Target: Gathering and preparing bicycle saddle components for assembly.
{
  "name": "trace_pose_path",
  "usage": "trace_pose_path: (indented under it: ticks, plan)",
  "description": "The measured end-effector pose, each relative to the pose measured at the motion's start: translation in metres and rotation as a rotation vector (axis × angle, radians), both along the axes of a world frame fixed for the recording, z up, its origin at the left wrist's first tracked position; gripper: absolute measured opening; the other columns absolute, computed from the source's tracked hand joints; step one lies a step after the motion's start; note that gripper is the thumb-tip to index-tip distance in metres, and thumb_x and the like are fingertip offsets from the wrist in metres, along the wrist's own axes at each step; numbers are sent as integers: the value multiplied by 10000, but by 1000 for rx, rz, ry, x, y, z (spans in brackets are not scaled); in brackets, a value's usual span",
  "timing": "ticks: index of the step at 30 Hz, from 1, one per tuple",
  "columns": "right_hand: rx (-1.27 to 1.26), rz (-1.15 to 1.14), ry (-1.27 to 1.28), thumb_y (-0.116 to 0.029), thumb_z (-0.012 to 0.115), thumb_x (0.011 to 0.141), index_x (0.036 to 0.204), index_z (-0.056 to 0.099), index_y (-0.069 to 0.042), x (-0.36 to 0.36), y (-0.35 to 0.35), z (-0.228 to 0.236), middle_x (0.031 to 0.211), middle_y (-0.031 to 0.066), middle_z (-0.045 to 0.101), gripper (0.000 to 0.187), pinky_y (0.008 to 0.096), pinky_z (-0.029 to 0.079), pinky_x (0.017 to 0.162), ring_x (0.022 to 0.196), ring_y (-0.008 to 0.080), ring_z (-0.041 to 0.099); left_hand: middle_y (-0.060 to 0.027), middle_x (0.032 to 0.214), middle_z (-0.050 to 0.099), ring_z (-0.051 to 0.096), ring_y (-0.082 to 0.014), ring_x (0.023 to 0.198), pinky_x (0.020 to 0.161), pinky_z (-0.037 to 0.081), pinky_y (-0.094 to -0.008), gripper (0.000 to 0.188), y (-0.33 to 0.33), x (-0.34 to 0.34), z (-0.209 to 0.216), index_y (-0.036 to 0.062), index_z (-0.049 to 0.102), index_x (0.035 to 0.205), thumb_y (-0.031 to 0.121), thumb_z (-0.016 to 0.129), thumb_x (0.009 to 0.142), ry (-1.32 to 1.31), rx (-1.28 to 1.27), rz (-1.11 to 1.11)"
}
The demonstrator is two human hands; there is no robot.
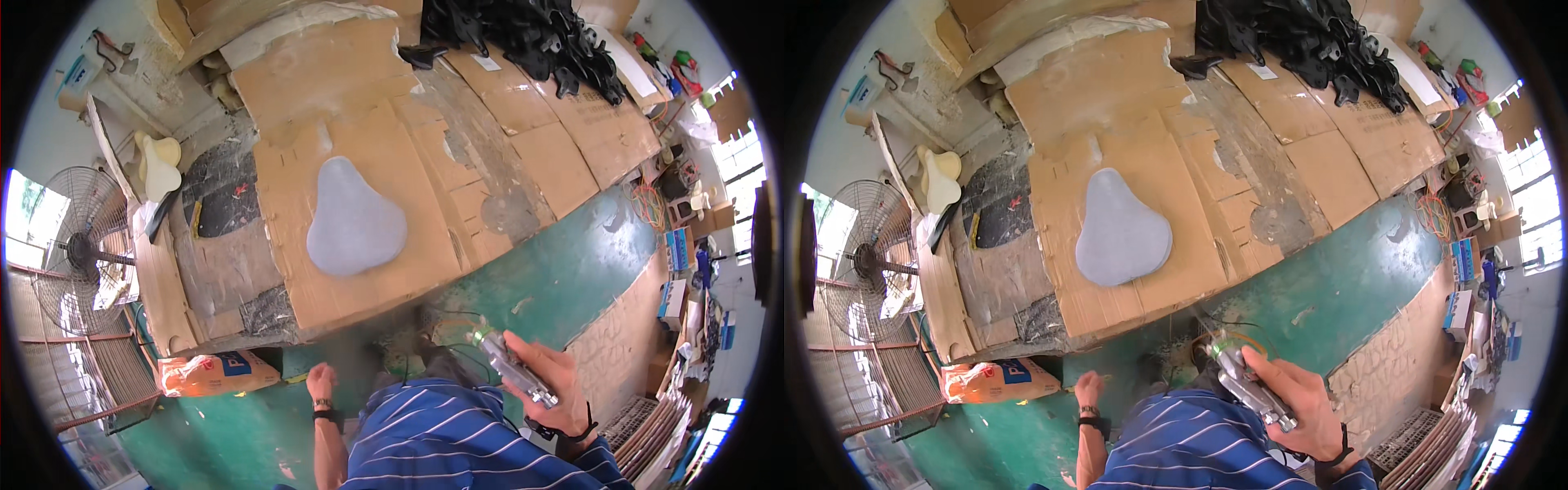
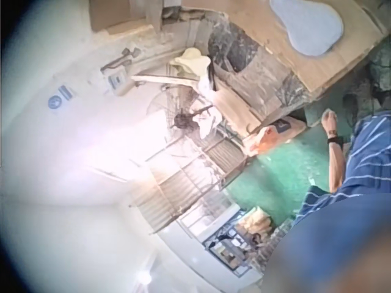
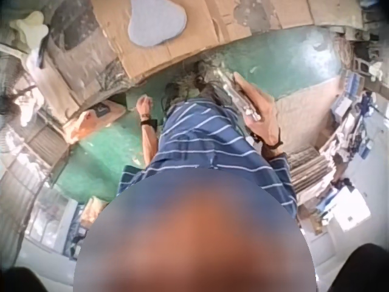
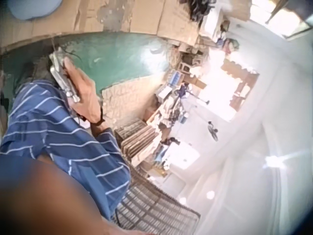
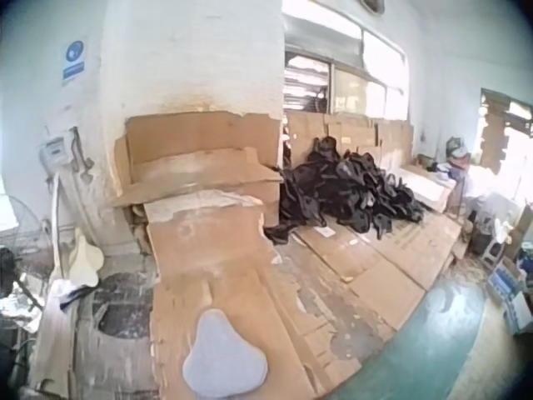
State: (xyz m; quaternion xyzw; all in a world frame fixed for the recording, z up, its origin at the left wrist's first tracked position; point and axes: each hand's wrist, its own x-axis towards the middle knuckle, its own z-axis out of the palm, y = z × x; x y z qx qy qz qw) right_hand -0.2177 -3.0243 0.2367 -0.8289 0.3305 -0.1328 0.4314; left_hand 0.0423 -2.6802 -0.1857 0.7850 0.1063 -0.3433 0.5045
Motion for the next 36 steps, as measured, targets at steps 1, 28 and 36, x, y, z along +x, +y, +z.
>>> trace_pose_path:
  ticks: [1, 28, 36]
  plan:
    - [38, 57, 41, 14, 710, 686, 1429, 552, -46, -2, 6, 2, 992, 188, 680, 762, 362, 531, 750, 832, 355, 671, -77, 888, 705, 661, -155, 701, 604, 547, -296, 209, 21, -7, -16, -8, 686, 1089, 105, 667, 914, 39, 27, -18]
    - [-41, -141, 44, 58, 737, 782, 1403, 585, -41, -5, 50, 11, 1023, 186, 708, 648, 345, 540, 740, 832, 327, 699, -124, 889, 711, 700, -269, 740, 628, 588, -409, 237, 72, -10, -74, 0, 663, 1141, 95, 663, 924, 395, 9, 100]
    - [35, 64, 16, 48, 757, 773, 1363, 605, -4, 24, 56, 3, 957, 182, 701, 611, 331, 527, 710, 796, 304, 698, -118, 884, 717, 705, -272, 749, 654, 594, -410, 188, 100, -20, -130, 11, 701, 1076, 91, 613, 930, 245, -15, -153]
